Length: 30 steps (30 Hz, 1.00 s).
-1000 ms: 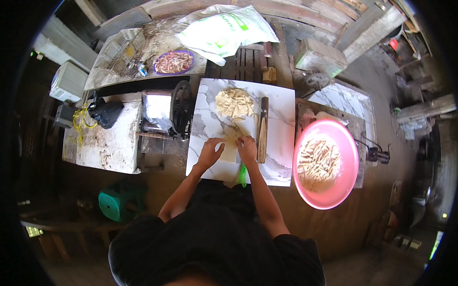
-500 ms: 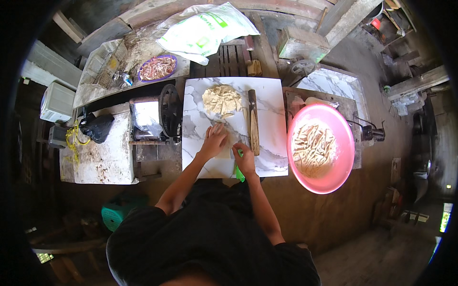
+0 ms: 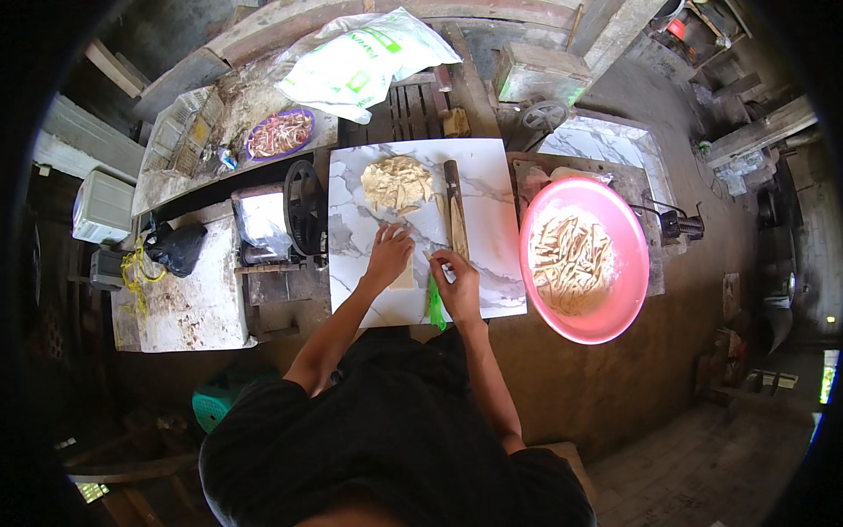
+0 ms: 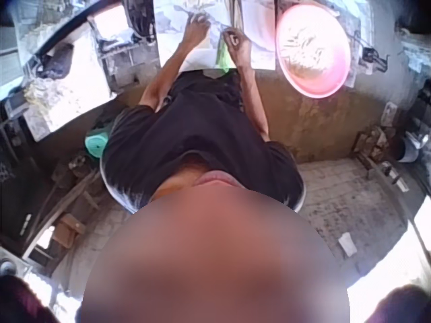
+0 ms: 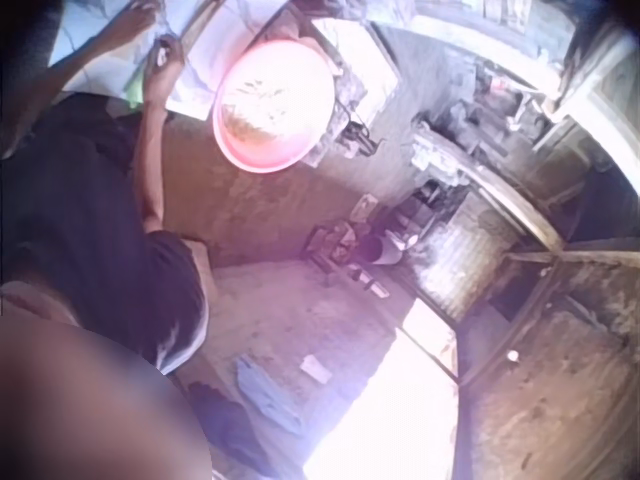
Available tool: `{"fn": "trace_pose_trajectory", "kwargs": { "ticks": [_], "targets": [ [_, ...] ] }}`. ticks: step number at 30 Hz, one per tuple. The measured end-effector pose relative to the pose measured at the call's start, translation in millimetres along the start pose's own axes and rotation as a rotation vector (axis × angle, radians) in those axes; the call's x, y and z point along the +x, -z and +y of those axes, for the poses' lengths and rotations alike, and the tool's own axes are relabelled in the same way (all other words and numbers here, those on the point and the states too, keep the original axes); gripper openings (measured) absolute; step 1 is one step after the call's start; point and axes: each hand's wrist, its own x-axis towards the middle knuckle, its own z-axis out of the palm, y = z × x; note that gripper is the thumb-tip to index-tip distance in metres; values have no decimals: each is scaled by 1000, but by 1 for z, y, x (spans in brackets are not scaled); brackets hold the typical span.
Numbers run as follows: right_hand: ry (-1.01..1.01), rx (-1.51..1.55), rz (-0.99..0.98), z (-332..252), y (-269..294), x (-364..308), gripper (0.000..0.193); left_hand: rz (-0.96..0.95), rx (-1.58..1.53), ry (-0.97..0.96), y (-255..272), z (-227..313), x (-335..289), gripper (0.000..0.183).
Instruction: The person takes a small piece of dough from a pile, forms it into a ball by hand, and then uses a wooden rolling pin to flatten it on a marbled surface while repeatedly dusting it with flour from a bowl.
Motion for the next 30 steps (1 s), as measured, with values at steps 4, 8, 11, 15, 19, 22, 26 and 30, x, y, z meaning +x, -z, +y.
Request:
{"fn": "trace_pose_trajectory", "kwargs": {
  "ticks": [4,8,11,15,19,22,26,30],
  "targets": [
    [-1,11,24,12,4,-7,11,83,-169,-33,11,16,-14,6],
    [-17,19,12,24,8,-14,12,156,-317,9,18,31,-41,7],
    [-37,34,-8,29,11,-15,11,208,-414,94,19,39,-58,7],
    [-10,62,-47,34,12,-9,12,267,-593,308,21,46,-61,10],
    [-10,42,-96,29,15,0,12,380,-725,325,35,52,-53,10],
    [-13,51,-117,22,23,7,11,446,-769,309,54,66,-40,9],
    [25,106,-126,11,44,10,13,467,-938,273,78,84,-17,11],
    [-44,155,-155,12,75,5,14,479,-991,204,86,99,0,12]
  ]
}}
